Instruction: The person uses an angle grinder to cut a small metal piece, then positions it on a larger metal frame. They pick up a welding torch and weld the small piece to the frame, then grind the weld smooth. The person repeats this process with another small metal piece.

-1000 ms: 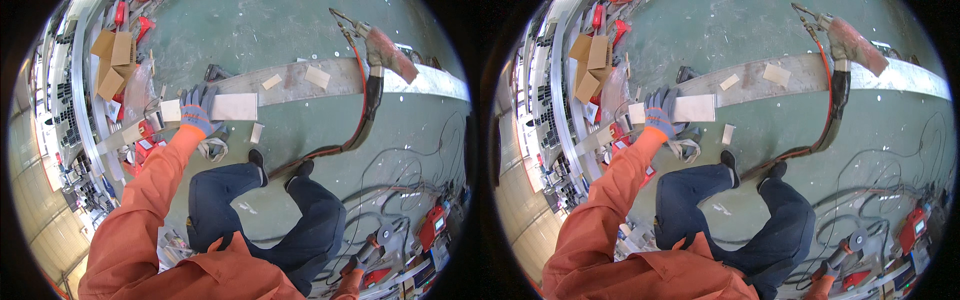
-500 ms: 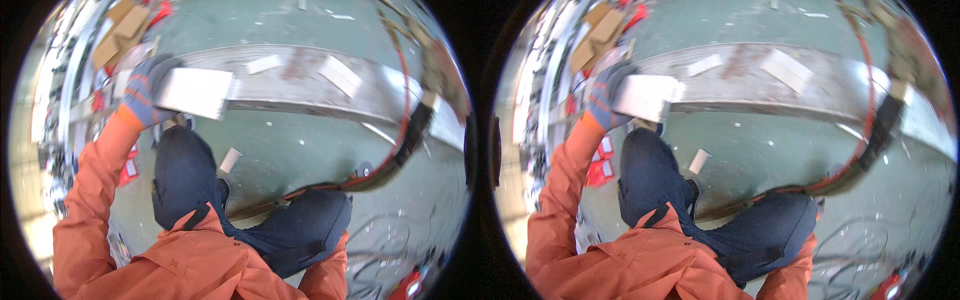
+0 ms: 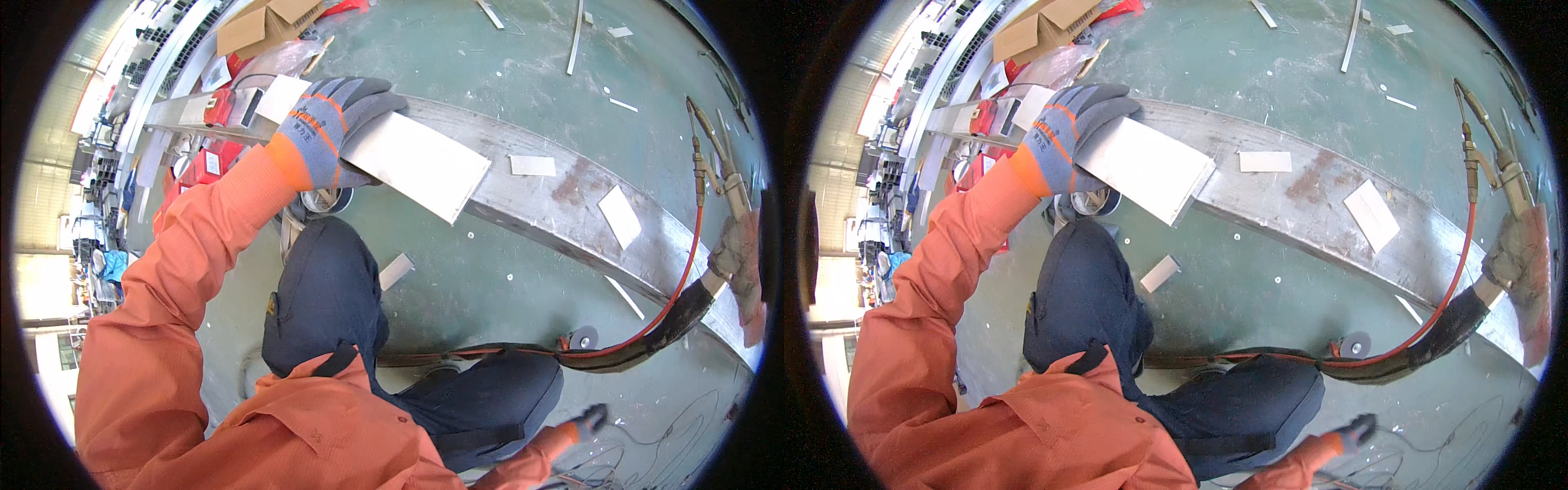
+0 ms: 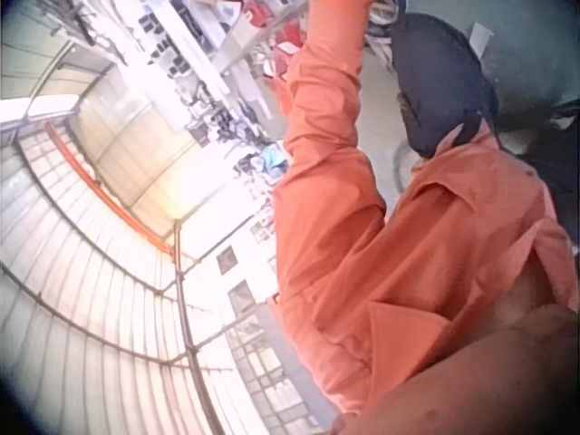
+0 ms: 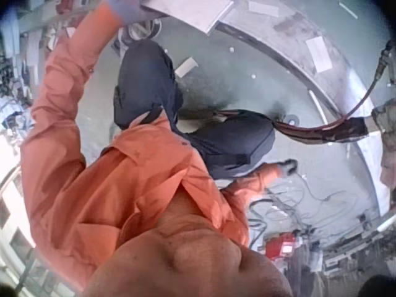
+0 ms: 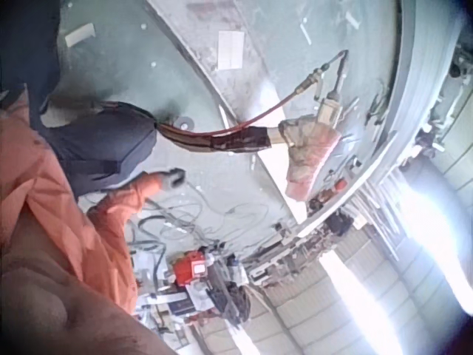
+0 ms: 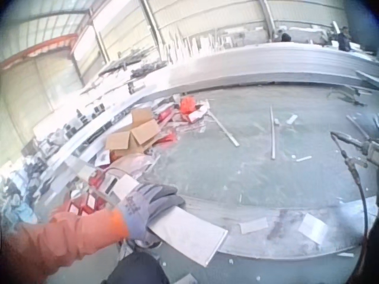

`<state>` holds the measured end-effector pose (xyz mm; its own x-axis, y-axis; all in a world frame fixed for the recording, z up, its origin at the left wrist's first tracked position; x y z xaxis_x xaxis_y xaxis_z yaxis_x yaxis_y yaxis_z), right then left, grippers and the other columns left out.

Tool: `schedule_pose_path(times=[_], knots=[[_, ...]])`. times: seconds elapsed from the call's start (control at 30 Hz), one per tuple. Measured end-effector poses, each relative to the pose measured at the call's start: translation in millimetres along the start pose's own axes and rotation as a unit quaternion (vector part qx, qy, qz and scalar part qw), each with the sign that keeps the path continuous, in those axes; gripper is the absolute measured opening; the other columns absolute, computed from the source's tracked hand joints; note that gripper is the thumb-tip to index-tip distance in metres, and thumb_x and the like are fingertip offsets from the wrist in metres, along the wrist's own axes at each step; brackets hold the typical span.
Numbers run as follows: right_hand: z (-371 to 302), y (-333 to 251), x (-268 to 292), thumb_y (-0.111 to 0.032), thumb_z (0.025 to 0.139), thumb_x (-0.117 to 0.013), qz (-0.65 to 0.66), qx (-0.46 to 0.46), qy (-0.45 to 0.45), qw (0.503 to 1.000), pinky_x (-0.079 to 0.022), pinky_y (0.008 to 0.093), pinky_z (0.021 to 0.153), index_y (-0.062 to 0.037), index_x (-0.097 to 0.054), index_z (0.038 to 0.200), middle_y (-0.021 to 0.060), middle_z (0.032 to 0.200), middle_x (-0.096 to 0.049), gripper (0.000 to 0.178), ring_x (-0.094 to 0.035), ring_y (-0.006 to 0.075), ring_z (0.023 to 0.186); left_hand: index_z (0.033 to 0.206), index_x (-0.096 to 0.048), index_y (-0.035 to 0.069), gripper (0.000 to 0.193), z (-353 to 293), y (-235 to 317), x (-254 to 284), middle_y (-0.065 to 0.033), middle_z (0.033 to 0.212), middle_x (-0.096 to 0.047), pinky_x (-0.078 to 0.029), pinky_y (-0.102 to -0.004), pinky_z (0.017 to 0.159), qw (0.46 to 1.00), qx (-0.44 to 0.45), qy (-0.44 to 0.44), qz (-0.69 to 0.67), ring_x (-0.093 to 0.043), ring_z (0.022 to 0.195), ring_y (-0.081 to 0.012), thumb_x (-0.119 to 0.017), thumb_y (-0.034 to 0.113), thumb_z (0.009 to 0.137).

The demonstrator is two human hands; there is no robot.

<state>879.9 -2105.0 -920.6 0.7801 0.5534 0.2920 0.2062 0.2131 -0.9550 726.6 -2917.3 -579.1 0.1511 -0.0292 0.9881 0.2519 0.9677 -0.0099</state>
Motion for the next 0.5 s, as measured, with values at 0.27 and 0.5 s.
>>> schedule_pose_path(times=[0.27, 0.5], knots=[[-182.3, -447.8, -205.7, -0.003, 0.084, -0.078, 0.001, 0.52, -0.348, 0.78, -0.053, 0.0446, 0.103, 0.0063, -0.074, 0.116, 0.0203, 0.117, -0.075, 0.034, -0.07, 0.0349, 0.113, 0.149, -0.06, 0.017, 0.098, 8.8, 5.7, 6.7, -0.0155, 0.147, -0.059, -0.047, -0.0516, 0.112, 0.999, -0.02, 0.025, 0.022, -0.058, 0.132, -0.0403, -0.094, 0.056, 0.065], [30.7, -406.5, -225.0, -0.022, 0.103, -0.076, -0.018, 0.269, -0.091, 0.959, -0.061, 0.0379, 0.083, 0.0029, -0.067, 0.133, 0.0162, 0.116, -0.076, 0.04, -0.073, 0.0224, 0.096, 0.154, -0.055, 0.021, 0.106, -6.6, -8.0, -2.6, -0.0132, 0.154, -0.053, -0.043, -0.0548, 0.116, 1.0, 0.002, 0.01, 0.023, -0.051, 0.141, -0.038, -0.092, 0.066, 0.064]])
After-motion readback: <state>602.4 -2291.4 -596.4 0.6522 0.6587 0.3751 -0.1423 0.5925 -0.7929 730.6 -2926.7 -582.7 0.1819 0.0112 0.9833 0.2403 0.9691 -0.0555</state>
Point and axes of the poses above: each hand's wrist, its own z-axis towards the middle knuckle, its own x-axis out of the back of the hand, y = z × x, the point moved 2 cm from there along z, towards the middle knuckle
